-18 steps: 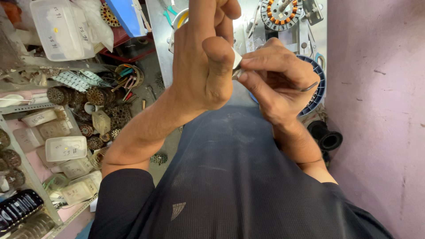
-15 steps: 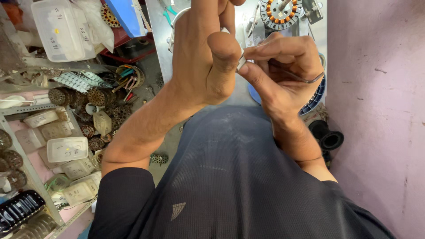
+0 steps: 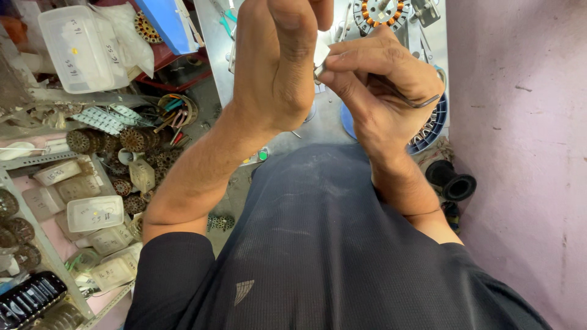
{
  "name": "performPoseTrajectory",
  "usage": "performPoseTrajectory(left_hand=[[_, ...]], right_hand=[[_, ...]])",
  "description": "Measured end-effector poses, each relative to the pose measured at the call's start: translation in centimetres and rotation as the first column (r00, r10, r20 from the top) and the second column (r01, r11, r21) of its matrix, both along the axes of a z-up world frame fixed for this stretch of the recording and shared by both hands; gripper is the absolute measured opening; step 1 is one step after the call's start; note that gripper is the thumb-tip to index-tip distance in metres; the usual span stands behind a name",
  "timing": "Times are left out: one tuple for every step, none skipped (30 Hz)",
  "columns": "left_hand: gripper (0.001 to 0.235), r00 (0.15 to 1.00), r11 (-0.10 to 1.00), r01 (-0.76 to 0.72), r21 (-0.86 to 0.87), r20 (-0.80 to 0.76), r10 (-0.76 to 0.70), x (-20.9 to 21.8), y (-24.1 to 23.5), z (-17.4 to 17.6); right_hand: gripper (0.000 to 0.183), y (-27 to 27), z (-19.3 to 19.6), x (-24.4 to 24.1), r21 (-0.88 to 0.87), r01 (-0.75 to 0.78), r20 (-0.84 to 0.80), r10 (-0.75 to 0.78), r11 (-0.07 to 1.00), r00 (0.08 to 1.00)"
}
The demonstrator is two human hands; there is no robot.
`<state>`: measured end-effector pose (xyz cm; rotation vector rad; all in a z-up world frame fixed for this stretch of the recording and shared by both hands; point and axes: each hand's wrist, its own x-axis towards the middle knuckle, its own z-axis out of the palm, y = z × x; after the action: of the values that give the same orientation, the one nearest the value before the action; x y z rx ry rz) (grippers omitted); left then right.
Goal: The person assembles small metal components of an electric motor, inserting a pin into a cylindrical housing and attaching it to a larger circular part. The person then places the assembled unit into a machine jig and secures it.
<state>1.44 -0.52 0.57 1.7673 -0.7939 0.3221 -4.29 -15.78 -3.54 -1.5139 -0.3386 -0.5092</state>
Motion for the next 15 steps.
performPoseTrajectory(left_hand=[[0.075, 1.000, 1.000, 0.005, 0.000, -0.006, -0.005, 0.0, 0.0, 0.0], [0.075, 1.000, 1.000, 0.009, 0.001, -0.008, -0.009, 0.0, 0.0, 0.0], [0.075, 1.000, 1.000, 0.012, 0.003, -0.010, -0.012, 0.0, 0.0, -0.1], [0.075, 1.000, 1.000, 0.014, 0.005, -0.012, -0.014, 0.0, 0.1, -0.2], [0.075, 1.000, 1.000, 0.016, 0.006, -0.014, -0.016, 0.0, 0.1, -0.4], [0.075, 1.000, 1.000, 0.018, 0.007, -0.017, -0.018, 0.0, 0.2, -0.6], [0.075, 0.999, 1.000, 0.014, 0.002, -0.038, -0.014, -0.1, 0.3, -0.9], [0.075, 0.998, 1.000, 0.010, -0.004, -0.059, -0.011, -0.3, 0.5, -1.2], [0.076, 0.995, 1.000, -0.002, 0.000, -0.097, 0.002, -0.4, 0.5, -1.7], [0.076, 0.990, 1.000, -0.019, 0.009, -0.137, 0.020, -0.5, 0.8, -2.2], [0.077, 0.980, 0.999, -0.042, 0.030, -0.192, 0.047, -0.7, 0.8, -2.7], [0.077, 0.968, 0.999, -0.051, 0.010, -0.246, 0.052, -0.8, 0.8, -3.3], [0.077, 0.952, 0.998, -0.059, -0.014, -0.300, 0.052, -0.9, 0.9, -3.9], [0.075, 0.935, 0.995, -0.057, -0.080, -0.353, 0.025, -1.0, 0.9, -4.7], [0.071, 0.889, 0.985, -0.061, -0.164, -0.457, -0.021, -1.3, 1.0, -5.5]], right_hand=[[0.018, 0.0, 0.0, 0.0, -0.008, 0.012, 0.006, -0.012, 1.000, 1.000], [0.018, 0.1, 0.0, 0.0, -0.022, 0.022, 0.013, -0.021, 1.000, 1.000], [0.018, 0.0, -0.1, 0.0, -0.041, 0.027, 0.019, -0.027, 0.999, 0.999], [0.018, 0.0, -0.2, 0.0, -0.060, 0.034, 0.025, -0.032, 0.998, 0.999], [0.018, -0.1, -0.3, 0.0, -0.085, 0.037, 0.029, -0.035, 0.996, 0.999], [0.018, -0.2, -0.4, 0.1, -0.085, 0.027, 0.030, -0.024, 0.996, 0.999], [0.018, -0.3, -0.6, 0.1, -0.085, 0.016, 0.031, -0.014, 0.996, 0.999], [0.019, -0.2, -0.7, 0.3, -0.060, -0.007, 0.030, 0.009, 0.998, 1.000], [0.019, -0.1, -0.9, 0.3, -0.045, -0.022, 0.023, 0.023, 0.999, 0.999], [0.020, 0.1, -1.0, 0.4, -0.025, -0.042, 0.015, 0.042, 0.999, 0.999], [0.021, 0.1, -1.1, 0.4, -0.014, -0.051, 0.003, 0.051, 0.999, 0.999], [0.021, 0.1, -1.1, 0.3, -0.036, -0.057, -0.021, 0.056, 0.998, 0.998], [0.021, 0.2, -1.1, 0.2, -0.060, -0.060, -0.045, 0.057, 0.996, 0.997], [0.020, 0.3, -1.2, -0.1, -0.115, -0.061, -0.082, 0.052, 0.991, 0.995], [0.019, 0.3, -1.3, -0.5, -0.175, -0.063, -0.123, 0.042, 0.983, 0.992]])
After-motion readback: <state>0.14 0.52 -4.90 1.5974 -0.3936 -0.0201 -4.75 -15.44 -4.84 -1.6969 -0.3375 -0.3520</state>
